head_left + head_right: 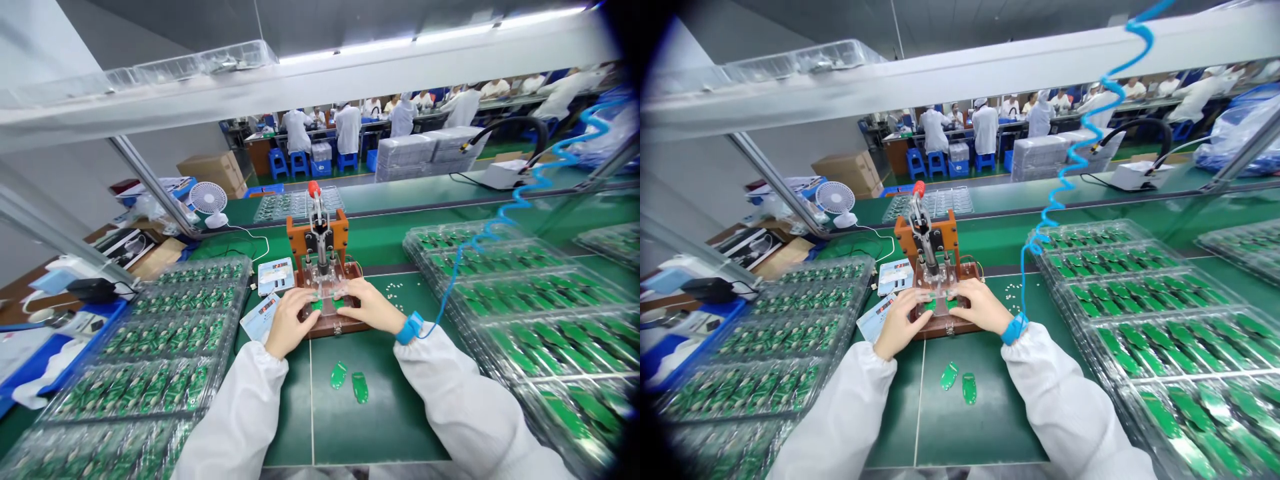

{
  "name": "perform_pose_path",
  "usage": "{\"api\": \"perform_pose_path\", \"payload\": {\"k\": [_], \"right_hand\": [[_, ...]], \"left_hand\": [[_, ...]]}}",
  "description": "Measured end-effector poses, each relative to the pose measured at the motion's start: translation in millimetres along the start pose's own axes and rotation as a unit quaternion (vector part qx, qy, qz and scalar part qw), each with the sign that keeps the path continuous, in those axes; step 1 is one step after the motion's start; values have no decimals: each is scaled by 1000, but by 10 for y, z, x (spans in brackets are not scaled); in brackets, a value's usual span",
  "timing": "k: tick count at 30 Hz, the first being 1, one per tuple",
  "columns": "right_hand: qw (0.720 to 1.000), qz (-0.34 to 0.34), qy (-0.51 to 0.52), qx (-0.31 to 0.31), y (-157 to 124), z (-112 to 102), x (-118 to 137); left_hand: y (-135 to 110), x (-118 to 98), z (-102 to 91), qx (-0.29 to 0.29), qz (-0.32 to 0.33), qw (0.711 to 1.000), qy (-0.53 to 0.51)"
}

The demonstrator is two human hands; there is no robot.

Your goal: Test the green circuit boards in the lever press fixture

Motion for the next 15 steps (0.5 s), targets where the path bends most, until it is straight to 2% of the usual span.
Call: {"api": "perform_pose_path", "payload": {"k": [9,15], "right_hand": [[1000,-16,-18,-1,-67,23,64],[999,-21,6,-24,-100,13,90]], "left_hand": [[-20,8,50,6,20,1000,-5],[-89,44,86,-18,27,999,1]]}}
Point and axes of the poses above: each hand's wrist, its own y-axis towards the middle knuckle, its own z-axis out of the palm, x = y × z, the point moved 10 cm from there along y, towards the middle knuckle, and after that the axes turned 3 degrees about z, right-handed, at the moved point
